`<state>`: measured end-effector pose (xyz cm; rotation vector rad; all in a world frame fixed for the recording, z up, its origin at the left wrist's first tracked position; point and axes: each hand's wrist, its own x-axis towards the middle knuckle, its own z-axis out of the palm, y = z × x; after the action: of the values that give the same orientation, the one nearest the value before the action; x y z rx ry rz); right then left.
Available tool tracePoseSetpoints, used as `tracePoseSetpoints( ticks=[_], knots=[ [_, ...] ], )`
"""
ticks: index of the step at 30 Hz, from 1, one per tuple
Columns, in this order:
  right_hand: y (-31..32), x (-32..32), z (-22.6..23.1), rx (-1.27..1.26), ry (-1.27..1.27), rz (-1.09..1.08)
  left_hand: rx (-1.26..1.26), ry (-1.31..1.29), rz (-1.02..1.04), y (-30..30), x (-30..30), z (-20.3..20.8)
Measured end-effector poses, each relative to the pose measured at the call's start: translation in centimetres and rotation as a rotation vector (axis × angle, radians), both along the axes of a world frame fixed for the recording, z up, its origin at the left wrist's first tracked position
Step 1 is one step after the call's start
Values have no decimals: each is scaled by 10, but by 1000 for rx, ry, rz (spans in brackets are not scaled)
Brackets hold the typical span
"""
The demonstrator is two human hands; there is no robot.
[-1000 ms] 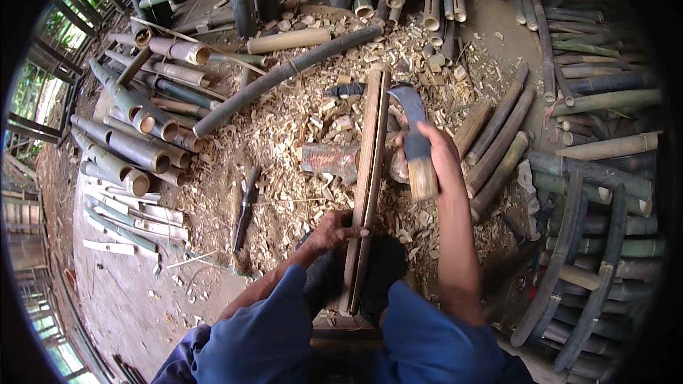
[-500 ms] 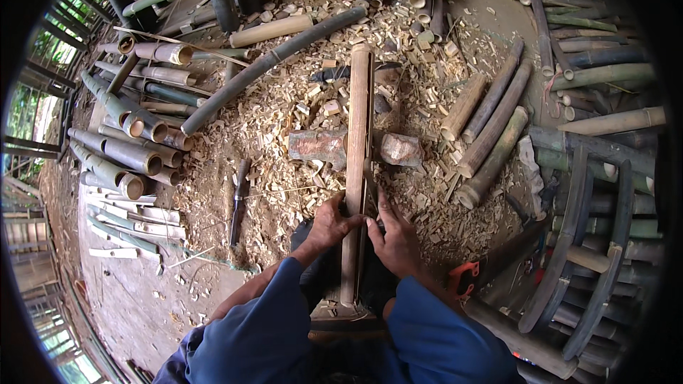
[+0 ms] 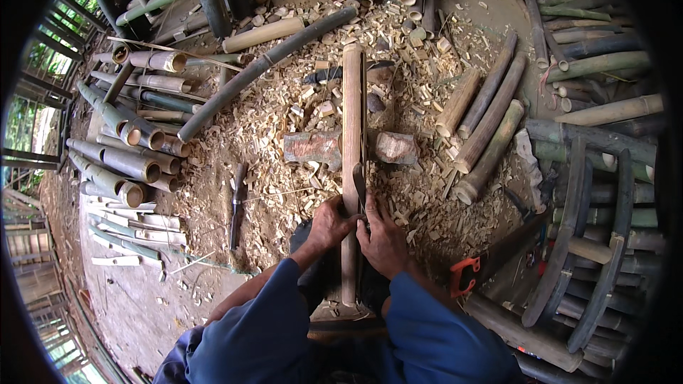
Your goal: The person splits a bamboo pole into two halves using a knife and a wooden mallet. They hold the bamboo vertically between their legs, position the knife at the top, and strike the handle with the mallet to drive the blade through the length of the pole.
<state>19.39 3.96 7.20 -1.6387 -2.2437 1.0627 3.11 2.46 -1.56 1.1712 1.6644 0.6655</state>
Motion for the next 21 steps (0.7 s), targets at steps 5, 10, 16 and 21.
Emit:
tracePoseSetpoints(
  ticks=[5, 10, 16, 21],
  knots=[
    [1, -15, -3, 48, 56, -52, 15, 48, 28, -2, -2, -9],
    [46, -32, -18, 131, 133, -104, 21, 75, -1, 1, 1, -12],
    [51, -31, -8, 215, 96, -83, -21, 56, 9, 2, -2, -1],
    [77, -40, -25, 288, 148, -111, -45, 38, -13, -1, -2, -11]
  ],
)
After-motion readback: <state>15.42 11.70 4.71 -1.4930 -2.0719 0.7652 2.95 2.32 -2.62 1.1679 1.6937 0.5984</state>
